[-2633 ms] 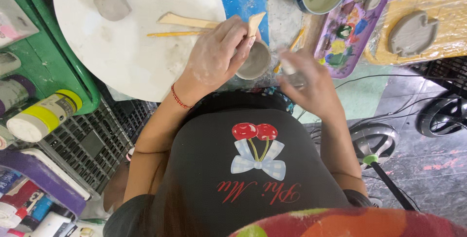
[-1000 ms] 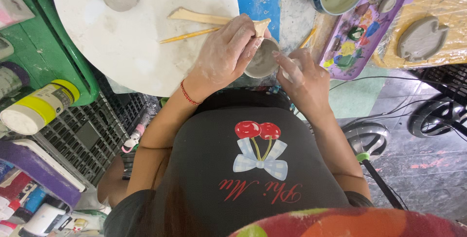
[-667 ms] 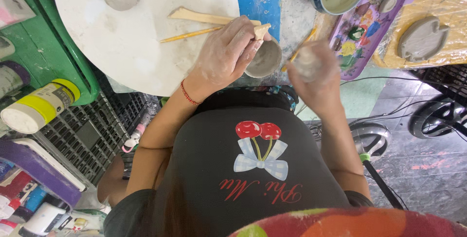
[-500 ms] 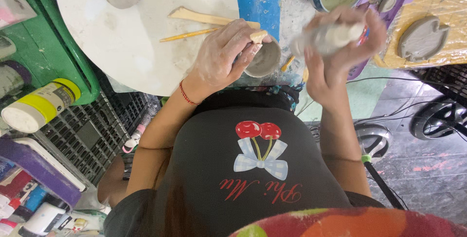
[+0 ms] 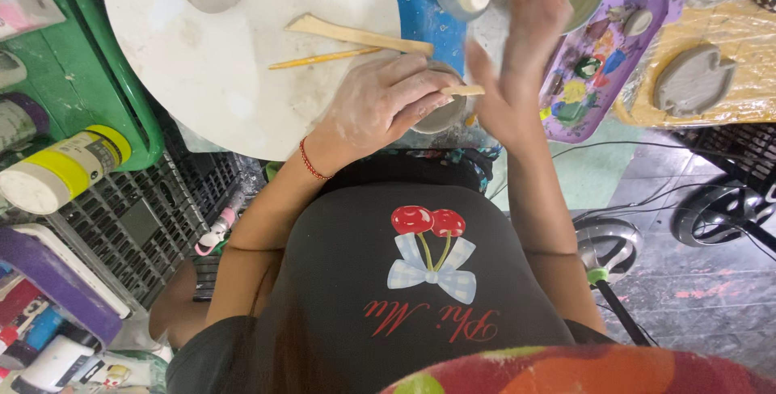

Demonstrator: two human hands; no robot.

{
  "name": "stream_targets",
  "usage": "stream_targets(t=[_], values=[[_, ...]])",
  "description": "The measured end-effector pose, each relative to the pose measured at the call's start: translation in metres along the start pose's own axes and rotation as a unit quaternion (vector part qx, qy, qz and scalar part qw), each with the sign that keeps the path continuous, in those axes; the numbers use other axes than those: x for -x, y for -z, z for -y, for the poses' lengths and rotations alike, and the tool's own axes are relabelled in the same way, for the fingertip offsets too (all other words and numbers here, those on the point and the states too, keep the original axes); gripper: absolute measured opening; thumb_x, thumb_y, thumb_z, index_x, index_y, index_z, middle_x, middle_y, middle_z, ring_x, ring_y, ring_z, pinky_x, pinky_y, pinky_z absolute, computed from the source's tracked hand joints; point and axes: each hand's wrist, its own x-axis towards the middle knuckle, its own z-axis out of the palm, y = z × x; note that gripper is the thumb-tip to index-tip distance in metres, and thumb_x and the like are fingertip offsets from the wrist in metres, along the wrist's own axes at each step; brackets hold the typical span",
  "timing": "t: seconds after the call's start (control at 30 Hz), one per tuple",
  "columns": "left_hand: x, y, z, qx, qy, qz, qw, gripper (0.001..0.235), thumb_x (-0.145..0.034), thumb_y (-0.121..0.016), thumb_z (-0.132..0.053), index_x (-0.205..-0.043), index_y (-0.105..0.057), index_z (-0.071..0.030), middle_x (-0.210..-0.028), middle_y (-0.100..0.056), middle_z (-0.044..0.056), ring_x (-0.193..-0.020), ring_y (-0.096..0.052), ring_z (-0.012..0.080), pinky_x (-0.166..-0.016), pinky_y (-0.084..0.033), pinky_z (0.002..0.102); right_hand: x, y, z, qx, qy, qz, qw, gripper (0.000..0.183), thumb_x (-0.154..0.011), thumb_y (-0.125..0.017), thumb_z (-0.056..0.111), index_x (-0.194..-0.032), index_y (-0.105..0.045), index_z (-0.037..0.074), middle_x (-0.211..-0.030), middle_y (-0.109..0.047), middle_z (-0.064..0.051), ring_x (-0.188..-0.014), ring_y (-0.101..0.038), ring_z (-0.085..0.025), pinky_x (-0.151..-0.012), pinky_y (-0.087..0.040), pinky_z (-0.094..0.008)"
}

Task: The person shapes a small clay vessel by hand, using a wooden tool to refine the interior and a spray bottle to apply water. They then roll a piece of clay between their palms.

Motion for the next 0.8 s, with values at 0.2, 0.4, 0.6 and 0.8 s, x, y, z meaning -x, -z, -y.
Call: stream_targets(t=[0.2, 0.4, 0.6, 0.8], values=[[-0.004, -0.004, -0.006, 0.000, 0.001, 0.012, 1.000, 0.016, -0.101, -0.075, -0.016, -0.113, -0.067, -0.011, -0.108, -0.067, 0.004, -0.092, -0.069, 0.0257, -0.079, -0.055, 0.038, 0.035, 0.020, 0.017, 0.182, -0.047, 0.002, 0.982, 0.038, -0.084, -0.070, 0.009, -0.121, -0.069, 0.002, -0.117, -0.044, -0.015, -0.112, -0.047, -0.027, -0.098, -0.042, -0.045], [0.004, 0.011, -0.015, -0.182, -0.001, 0.094, 0.979, 0.069, -0.089, -0.081, -0.048, -0.142, -0.059, -0.009, -0.119, -0.058, 0.008, -0.107, -0.060, 0.0271, -0.091, -0.047, 0.042, 0.077, 0.026, 0.003, 0.085, -0.069, -0.064, 0.992, 0.011, -0.108, -0.066, 0.011, -0.114, -0.063, 0.002, -0.101, -0.068, -0.014, -0.085, -0.063, -0.020, -0.075, -0.051, -0.034], [0.012, 0.011, -0.014, -0.332, 0.009, 0.159, 0.930, 0.086, -0.079, -0.085, -0.055, -0.147, -0.056, -0.011, -0.123, -0.052, 0.007, -0.124, -0.048, 0.0275, -0.103, -0.041, 0.044, 0.102, 0.019, -0.015, 0.136, -0.024, -0.026, 0.990, 0.012, -0.109, -0.057, 0.013, -0.112, -0.050, 0.003, -0.088, -0.067, -0.008, -0.074, -0.068, -0.023, -0.065, -0.054, -0.035], [0.019, 0.003, 0.000, -0.288, 0.006, 0.127, 0.949, 0.085, -0.082, -0.084, -0.060, -0.145, -0.058, -0.009, -0.126, -0.051, 0.007, -0.122, -0.046, 0.0288, -0.106, -0.041, 0.047, 0.092, 0.007, -0.020, 0.202, 0.073, 0.069, 0.974, 0.017, -0.108, -0.064, 0.010, -0.110, -0.050, 0.002, -0.086, -0.066, -0.013, -0.069, -0.065, -0.031, -0.062, -0.050, -0.041]])
